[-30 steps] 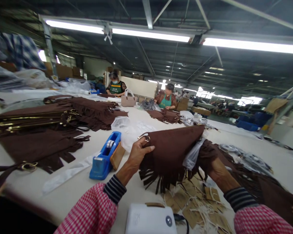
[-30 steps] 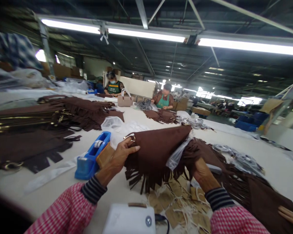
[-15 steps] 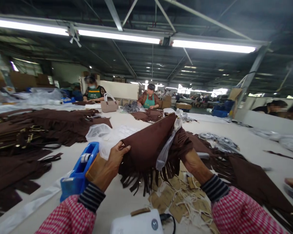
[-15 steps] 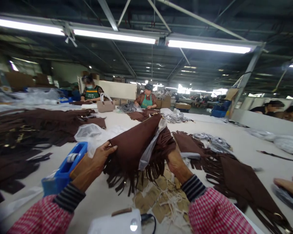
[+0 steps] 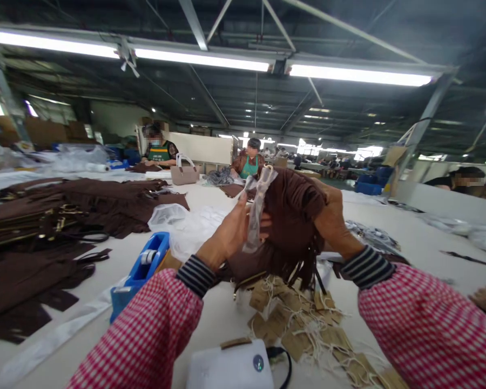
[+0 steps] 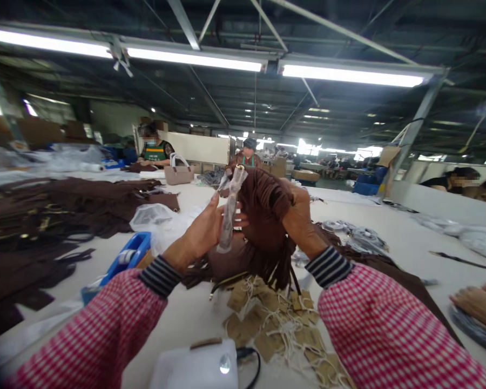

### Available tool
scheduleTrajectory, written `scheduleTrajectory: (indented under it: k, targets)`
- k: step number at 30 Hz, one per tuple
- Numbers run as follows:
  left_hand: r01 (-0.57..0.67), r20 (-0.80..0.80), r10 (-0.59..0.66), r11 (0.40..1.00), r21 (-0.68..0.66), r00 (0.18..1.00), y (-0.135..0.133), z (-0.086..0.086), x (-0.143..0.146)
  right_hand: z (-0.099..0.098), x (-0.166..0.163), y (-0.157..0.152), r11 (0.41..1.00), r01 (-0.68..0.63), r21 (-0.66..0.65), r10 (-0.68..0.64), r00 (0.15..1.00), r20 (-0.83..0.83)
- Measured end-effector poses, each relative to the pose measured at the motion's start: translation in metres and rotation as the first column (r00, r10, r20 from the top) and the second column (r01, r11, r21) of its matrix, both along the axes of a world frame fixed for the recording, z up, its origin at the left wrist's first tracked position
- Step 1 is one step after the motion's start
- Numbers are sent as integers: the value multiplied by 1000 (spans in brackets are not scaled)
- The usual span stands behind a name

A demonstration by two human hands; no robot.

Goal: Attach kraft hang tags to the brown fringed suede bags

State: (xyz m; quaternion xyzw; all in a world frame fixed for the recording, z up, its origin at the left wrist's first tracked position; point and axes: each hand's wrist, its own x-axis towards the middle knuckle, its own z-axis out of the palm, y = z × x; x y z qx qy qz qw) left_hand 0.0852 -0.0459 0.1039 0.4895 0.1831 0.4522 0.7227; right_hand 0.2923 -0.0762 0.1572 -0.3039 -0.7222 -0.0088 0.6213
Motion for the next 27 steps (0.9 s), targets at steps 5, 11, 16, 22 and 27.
scheduleTrajectory:
  k: [5,11,16,22,27]
  targets:
    - [170,166,-183,981,90,969,13,29,26,24,13,-16,960,184,210,-257,877,406]
    - [134,-61,-133,991,10,989,24,-11,-4,-15,30,-14,933,239,268,-358,686,634]
    - [142,-477,-129,990,-8,870,10,-75,-55,-112,30,-21,984,179,23,-140,681,719]
    - [79,-606,-85,996,-38,791,-18,-121,-83,-176,18,-39,958,78,-276,116,773,624]
    - [73,-617,-43,997,24,786,-19,-119,-93,-186,20,-34,925,39,-378,171,846,505]
